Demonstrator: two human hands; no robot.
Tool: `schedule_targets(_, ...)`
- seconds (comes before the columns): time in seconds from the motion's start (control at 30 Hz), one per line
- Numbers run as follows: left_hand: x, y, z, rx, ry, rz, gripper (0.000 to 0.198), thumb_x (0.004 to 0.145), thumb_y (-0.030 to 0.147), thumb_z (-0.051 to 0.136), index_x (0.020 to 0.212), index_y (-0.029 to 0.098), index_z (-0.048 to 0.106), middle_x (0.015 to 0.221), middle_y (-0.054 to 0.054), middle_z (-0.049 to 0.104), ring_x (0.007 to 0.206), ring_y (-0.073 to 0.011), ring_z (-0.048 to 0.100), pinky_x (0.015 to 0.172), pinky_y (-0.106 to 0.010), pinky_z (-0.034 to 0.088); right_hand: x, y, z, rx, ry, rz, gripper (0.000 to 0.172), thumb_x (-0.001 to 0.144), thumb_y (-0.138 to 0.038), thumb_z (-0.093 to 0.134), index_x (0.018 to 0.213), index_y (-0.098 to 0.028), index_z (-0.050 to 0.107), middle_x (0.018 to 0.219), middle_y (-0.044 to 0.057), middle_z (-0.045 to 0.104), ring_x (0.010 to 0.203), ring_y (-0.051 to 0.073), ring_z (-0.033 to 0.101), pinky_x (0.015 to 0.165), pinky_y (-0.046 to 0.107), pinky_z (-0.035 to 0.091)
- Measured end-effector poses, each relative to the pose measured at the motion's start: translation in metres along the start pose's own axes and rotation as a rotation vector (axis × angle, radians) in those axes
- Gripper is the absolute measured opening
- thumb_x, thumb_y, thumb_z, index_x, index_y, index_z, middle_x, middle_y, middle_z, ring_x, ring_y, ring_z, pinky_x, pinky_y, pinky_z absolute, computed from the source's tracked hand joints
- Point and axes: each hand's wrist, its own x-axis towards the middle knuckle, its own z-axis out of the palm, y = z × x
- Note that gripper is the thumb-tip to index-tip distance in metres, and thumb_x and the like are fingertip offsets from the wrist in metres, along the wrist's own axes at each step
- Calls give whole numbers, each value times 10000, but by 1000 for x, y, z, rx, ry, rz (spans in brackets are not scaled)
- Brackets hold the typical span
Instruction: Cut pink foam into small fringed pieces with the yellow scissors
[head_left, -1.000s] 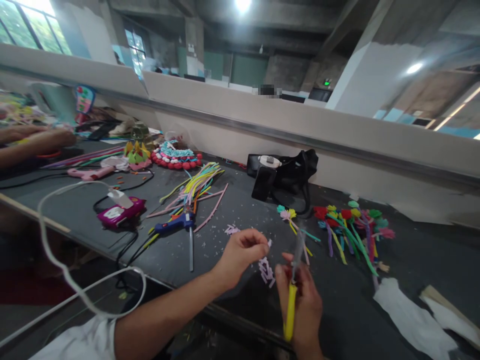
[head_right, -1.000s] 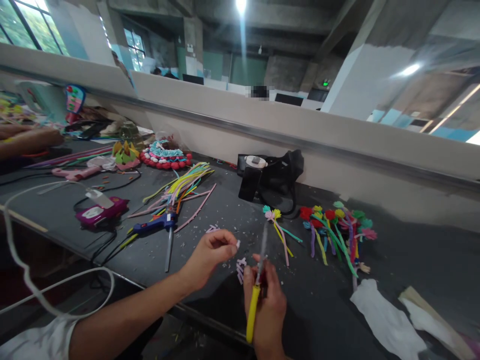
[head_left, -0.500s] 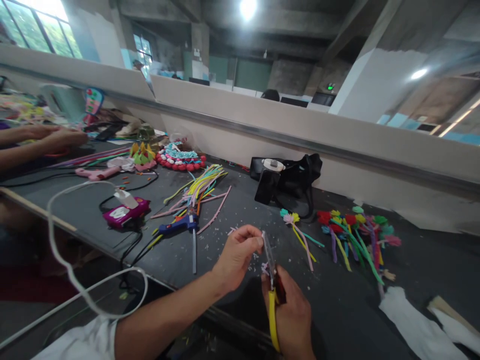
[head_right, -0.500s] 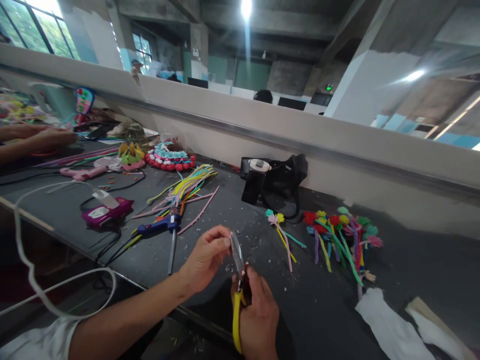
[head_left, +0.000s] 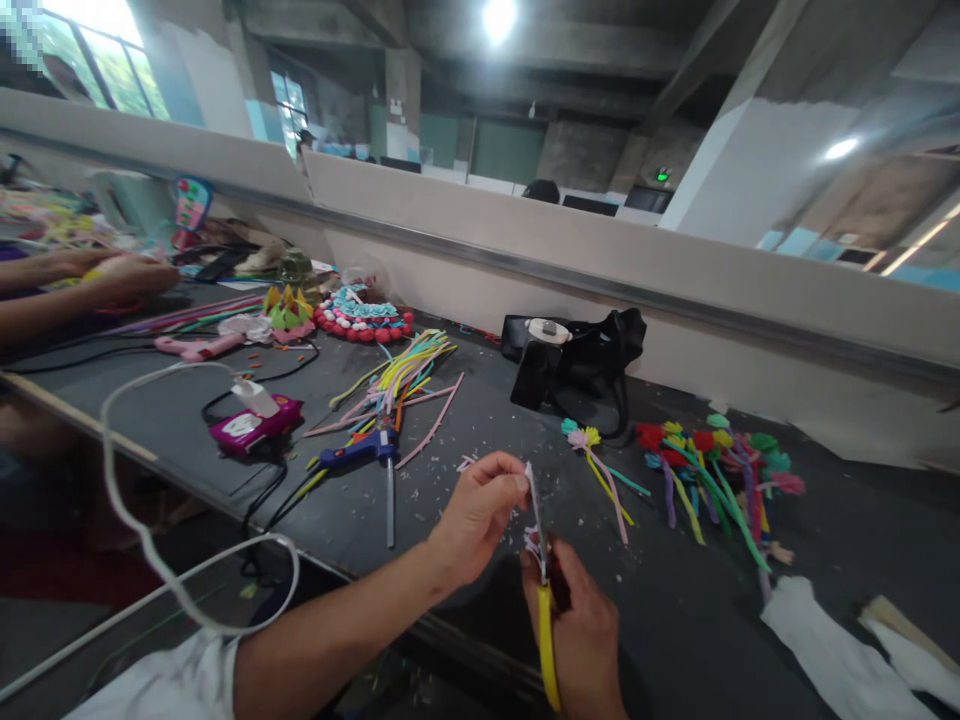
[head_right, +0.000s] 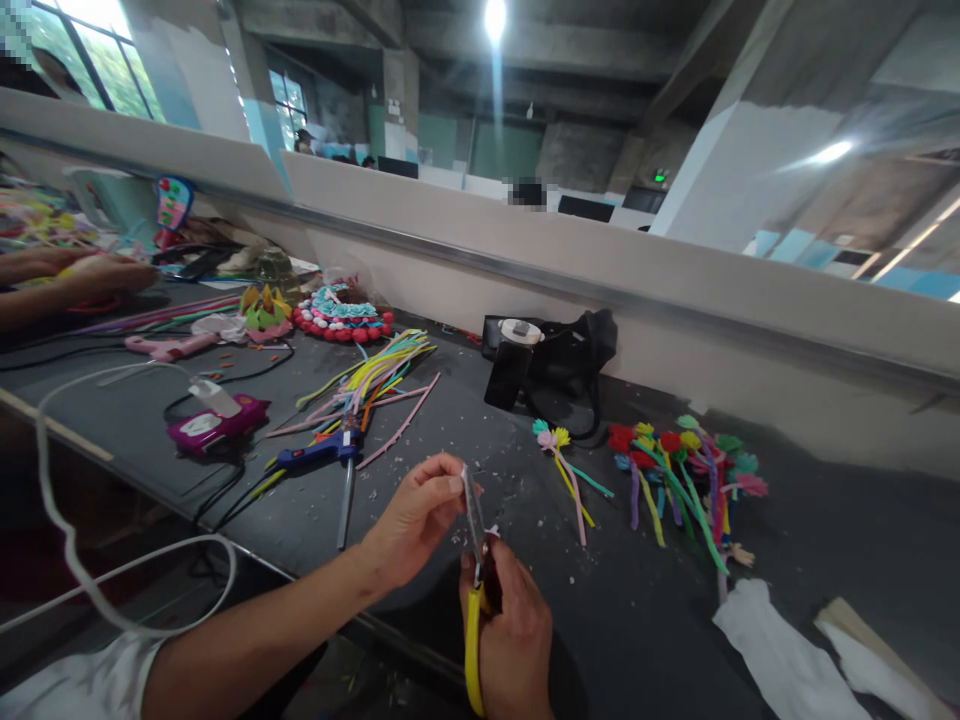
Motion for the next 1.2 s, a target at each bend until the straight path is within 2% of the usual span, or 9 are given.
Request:
schedule_targets(0.4,2,0,-1,13,-10,-6,67,657,176,687,677,151,628,643,-1,607,619,-105,529,654,-226,394,-2,0,-2,25,-19,25,257,894,-379,534,959,-177,678,731,10,710,534,111,623,551,185,481)
schedule_targets(0.5,2,2,0,35,-23,1,50,655,172,667,667,154,622,598,10,580,596,-99,501,632,-220,373,0,0,-3,47,-55,69,235,897,-385,532,894,-189,662,653,-18,674,508,104,602,531,176,467)
schedule_targets(0.57,3,3,-1,66,-30,1,34,648,169,648,655,155,618,537,27,532,575,-94,475,626,-218,362,2,1,-4,62,-47,105,247,892,-403,538,895,-188,659,690,-3,690,554,116,631,547,178,475)
schedule_targets(0.67,4,1,-3,221,-70,-38,33,633,170,631,653,151,614,521,38,501,543,-85,434,595,-218,343,5,4,-7,101,14,180,313,866,-451,558,964,-175,669,830,49,724,676,155,679,617,206,505)
schedule_targets(0.73,4,-2,-6,448,-127,-32,38,636,178,623,654,147,609,564,28,522,546,-87,430,569,-221,332,7,5,-10,147,36,274,368,855,-486,557,1012,-173,669,845,59,720,684,167,678,619,224,509)
schedule_targets(0.83,2,-9,-8,895,-227,121,34,659,181,601,643,151,599,598,17,542,574,-105,465,574,-236,339,10,5,-16,223,48,421,458,838,-538,553,1095,-170,643,791,41,701,609,157,646,564,230,491)
schedule_targets(0.97,-3,-17,-8,1354,-371,510,12,651,145,582,648,156,582,603,15,571,626,-129,526,691,-287,349,14,5,-20,273,55,505,535,794,-573,586,1135,-162,617,753,23,680,517,134,594,517,230,468)
schedule_targets(1.1,-6,-23,-9,1558,-444,728,52,658,135,552,695,160,579,640,-3,594,662,-146,542,723,-313,337,14,8,-20,224,63,498,511,773,-567,608,1096,-172,640,792,37,688,598,156,624,568,245,479)
schedule_targets(1.2,-6,-25,-10,1580,-433,718,63,682,142,542,715,159,594,661,-12,604,673,-150,540,737,-325,337,14,10,-19,216,70,502,502,771,-557,608,1105,-184,633,789,25,680,623,161,632,595,254,487)
